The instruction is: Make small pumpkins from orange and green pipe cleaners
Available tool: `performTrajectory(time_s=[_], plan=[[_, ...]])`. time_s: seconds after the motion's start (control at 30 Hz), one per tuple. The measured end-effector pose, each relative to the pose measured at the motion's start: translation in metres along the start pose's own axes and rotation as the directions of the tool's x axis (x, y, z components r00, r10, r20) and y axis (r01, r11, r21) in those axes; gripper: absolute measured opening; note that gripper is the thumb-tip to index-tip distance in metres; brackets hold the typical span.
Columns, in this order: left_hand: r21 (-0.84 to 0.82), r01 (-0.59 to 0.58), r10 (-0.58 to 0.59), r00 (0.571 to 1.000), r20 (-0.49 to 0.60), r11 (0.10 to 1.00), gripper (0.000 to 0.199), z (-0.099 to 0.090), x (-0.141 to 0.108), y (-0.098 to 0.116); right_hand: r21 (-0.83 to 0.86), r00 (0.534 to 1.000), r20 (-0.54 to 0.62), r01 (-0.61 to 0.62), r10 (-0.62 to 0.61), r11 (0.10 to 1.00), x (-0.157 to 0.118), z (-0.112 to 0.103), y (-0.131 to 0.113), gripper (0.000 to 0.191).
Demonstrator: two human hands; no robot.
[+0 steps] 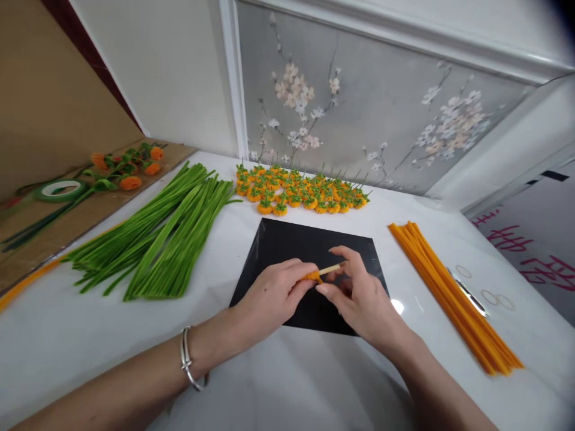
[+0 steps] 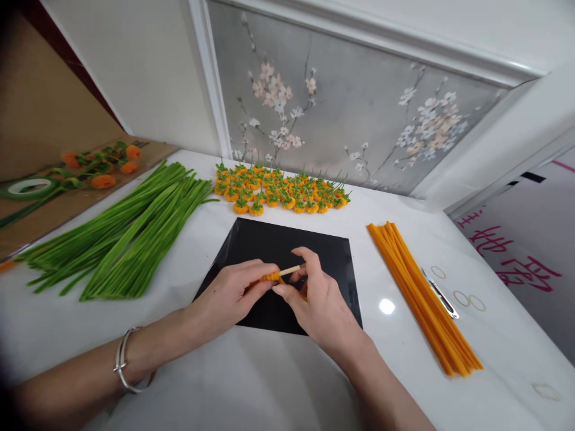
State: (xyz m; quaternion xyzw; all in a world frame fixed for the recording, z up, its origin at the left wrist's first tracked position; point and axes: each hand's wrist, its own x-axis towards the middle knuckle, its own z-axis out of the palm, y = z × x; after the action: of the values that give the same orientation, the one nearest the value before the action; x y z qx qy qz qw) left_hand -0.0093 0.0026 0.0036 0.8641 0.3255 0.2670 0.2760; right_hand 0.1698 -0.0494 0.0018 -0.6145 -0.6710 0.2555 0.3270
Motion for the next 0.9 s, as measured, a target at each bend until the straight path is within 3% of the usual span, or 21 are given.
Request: performTrajectory(time_s=[0.1,0.17,0.3,0.5,0.7,0.9], plan=[[-0.105,0.038,-0.033,0.998,0.049,0.994,0.017,0.002,-0.001,0.001,0.049,0.999,0.043,0.026,-0.028,0.998,0.001,0.002,-0.004,0.017],[-0.184,0.107,-0.092,0.992,0.084,0.977,0.014,0.002,-0.001,0.001,0.048,0.997,-0.014,0.070,-0.070,0.996,0.002,0.001,-0.004,0.008],[-0.299,0.178,-0.145,0.981,0.131,0.938,0.026,-0.002,-0.002,0.001,0.033,0.984,-0.099,0.150,-0.146,0.988,0.002,-0.001,-0.001,0.008],[-0.395,0.225,-0.141,0.963,0.229,0.891,0.021,-0.008,0.000,0.002,0.103,0.989,-0.112,0.113,-0.101,0.988,-0.001,-0.002,0.004,0.010],[-0.359,0.308,-0.233,0.943,0.236,0.881,0.022,-0.009,0.000,0.003,0.252,0.996,-0.078,0.053,-0.034,0.966,-0.003,-0.002,0.003,0.013],[-0.353,0.269,-0.212,0.958,0.191,0.896,0.021,-0.011,0.000,0.008,0.282,0.998,-0.049,0.059,-0.048,0.958,-0.004,-0.003,-0.001,0.016]])
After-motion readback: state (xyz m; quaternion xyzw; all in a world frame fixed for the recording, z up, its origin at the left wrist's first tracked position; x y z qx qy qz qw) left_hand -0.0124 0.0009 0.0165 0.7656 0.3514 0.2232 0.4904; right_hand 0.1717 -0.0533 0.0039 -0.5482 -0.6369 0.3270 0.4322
